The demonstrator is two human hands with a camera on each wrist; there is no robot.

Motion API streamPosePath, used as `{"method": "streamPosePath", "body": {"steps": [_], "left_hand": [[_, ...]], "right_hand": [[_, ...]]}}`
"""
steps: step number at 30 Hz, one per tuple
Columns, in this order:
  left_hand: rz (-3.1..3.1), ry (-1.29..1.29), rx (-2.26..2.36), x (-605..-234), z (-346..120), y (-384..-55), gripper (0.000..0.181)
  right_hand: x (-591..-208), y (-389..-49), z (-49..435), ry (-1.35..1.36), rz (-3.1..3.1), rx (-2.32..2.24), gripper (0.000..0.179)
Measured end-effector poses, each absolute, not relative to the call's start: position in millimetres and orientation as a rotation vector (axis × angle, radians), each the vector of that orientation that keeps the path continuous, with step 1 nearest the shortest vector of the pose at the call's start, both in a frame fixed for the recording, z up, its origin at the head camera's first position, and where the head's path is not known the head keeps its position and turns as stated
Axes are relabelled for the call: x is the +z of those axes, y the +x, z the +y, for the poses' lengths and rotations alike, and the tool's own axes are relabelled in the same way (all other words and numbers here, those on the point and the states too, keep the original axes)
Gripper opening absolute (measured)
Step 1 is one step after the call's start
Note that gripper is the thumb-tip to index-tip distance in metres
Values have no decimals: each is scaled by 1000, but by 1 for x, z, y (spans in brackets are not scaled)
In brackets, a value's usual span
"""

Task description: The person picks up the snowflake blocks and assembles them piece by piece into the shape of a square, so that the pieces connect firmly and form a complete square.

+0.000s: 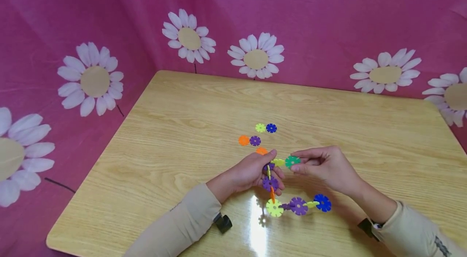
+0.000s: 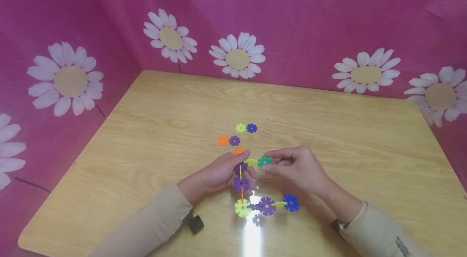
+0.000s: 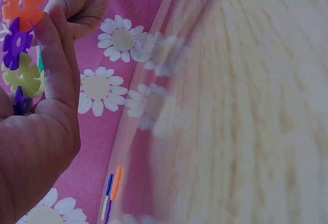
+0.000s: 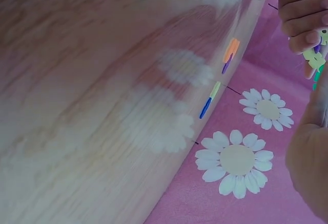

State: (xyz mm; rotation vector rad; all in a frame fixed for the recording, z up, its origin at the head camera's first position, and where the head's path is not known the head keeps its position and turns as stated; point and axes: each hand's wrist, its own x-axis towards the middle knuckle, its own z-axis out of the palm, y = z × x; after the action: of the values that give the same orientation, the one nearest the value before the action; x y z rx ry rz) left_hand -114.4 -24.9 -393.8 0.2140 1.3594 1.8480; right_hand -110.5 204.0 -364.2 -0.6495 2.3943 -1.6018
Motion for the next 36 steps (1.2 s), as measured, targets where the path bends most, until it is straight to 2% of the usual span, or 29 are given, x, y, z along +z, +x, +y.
{"method": "streamPosePath", "body": {"steps": [16, 36], "left_hand": [[1417, 295, 1830, -394, -23, -113, 73], [1418, 271, 1838, -397, -25, -114, 67]], "right_hand": [[-371, -108, 200, -604, 2321, -1692, 26], [-372, -109, 193, -670, 2234, -1765, 27]]}}
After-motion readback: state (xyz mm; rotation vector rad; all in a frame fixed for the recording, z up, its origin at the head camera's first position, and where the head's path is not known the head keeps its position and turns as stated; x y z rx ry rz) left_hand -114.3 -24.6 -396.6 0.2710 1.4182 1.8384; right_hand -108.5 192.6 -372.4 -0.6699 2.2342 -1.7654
